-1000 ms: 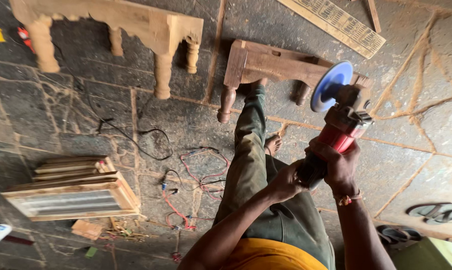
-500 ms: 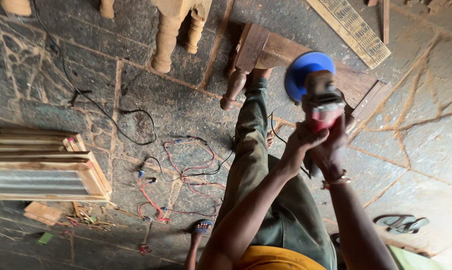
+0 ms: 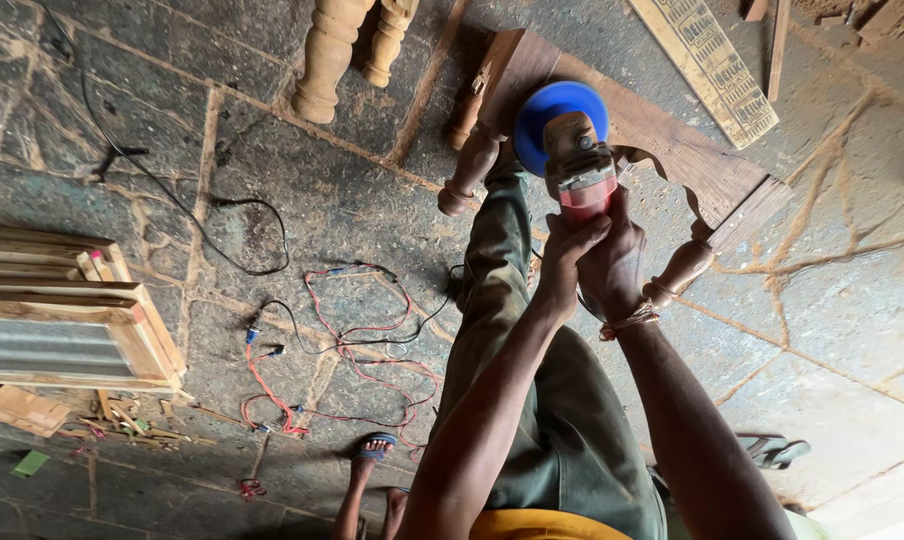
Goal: The person uses an electric sander to smooth the surface of a wooden stool. The person holds the sander with both hands and moves it across the top and legs of the stool.
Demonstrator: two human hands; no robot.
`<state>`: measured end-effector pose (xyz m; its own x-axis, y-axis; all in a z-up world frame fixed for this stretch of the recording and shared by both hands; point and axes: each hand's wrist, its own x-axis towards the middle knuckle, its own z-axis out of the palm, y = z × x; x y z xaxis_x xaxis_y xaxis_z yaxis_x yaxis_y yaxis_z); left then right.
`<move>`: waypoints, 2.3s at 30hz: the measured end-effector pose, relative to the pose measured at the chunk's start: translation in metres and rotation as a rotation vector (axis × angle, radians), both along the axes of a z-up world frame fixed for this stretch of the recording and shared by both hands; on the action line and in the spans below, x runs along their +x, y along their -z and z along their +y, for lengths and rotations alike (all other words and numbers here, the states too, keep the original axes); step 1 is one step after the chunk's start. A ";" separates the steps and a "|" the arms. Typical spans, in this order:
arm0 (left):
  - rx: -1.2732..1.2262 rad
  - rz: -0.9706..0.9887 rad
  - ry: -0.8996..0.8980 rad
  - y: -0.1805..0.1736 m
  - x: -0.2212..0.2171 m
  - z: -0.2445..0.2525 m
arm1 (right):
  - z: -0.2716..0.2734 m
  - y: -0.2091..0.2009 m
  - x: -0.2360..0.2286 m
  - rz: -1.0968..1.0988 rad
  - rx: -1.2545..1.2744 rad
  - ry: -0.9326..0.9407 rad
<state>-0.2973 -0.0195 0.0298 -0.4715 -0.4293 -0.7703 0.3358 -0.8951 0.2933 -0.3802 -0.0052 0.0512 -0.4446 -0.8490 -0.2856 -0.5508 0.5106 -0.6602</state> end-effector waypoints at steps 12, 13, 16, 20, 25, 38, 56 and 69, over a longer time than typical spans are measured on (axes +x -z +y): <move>-0.042 0.006 -0.010 0.001 -0.003 0.002 | 0.010 0.013 -0.002 0.066 0.006 -0.009; -0.045 0.009 -0.031 0.002 -0.002 0.001 | 0.008 0.014 0.000 0.061 0.008 -0.014; -0.035 0.001 -0.031 0.005 -0.003 -0.001 | 0.004 0.015 -0.001 0.089 -0.012 -0.038; -0.062 0.028 -0.004 0.006 -0.008 0.001 | 0.013 0.019 -0.005 0.032 0.030 0.063; -0.077 0.010 0.057 0.009 -0.005 -0.002 | 0.021 0.027 -0.003 0.053 -0.038 0.086; -0.066 -0.033 0.109 0.002 -0.010 -0.020 | 0.021 0.043 -0.010 0.087 -0.076 0.053; -0.073 -0.014 -0.126 0.030 -0.003 -0.052 | -0.064 0.034 -0.001 0.007 -0.060 -0.030; -0.027 -0.078 -0.204 0.020 0.022 -0.004 | -0.035 0.006 0.025 -0.026 -0.040 -0.102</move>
<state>-0.2754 -0.0238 0.0101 -0.3119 -0.5309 -0.7880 0.4846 -0.8023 0.3487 -0.3551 -0.0402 0.0455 -0.3480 -0.9005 -0.2607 -0.5809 0.4254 -0.6940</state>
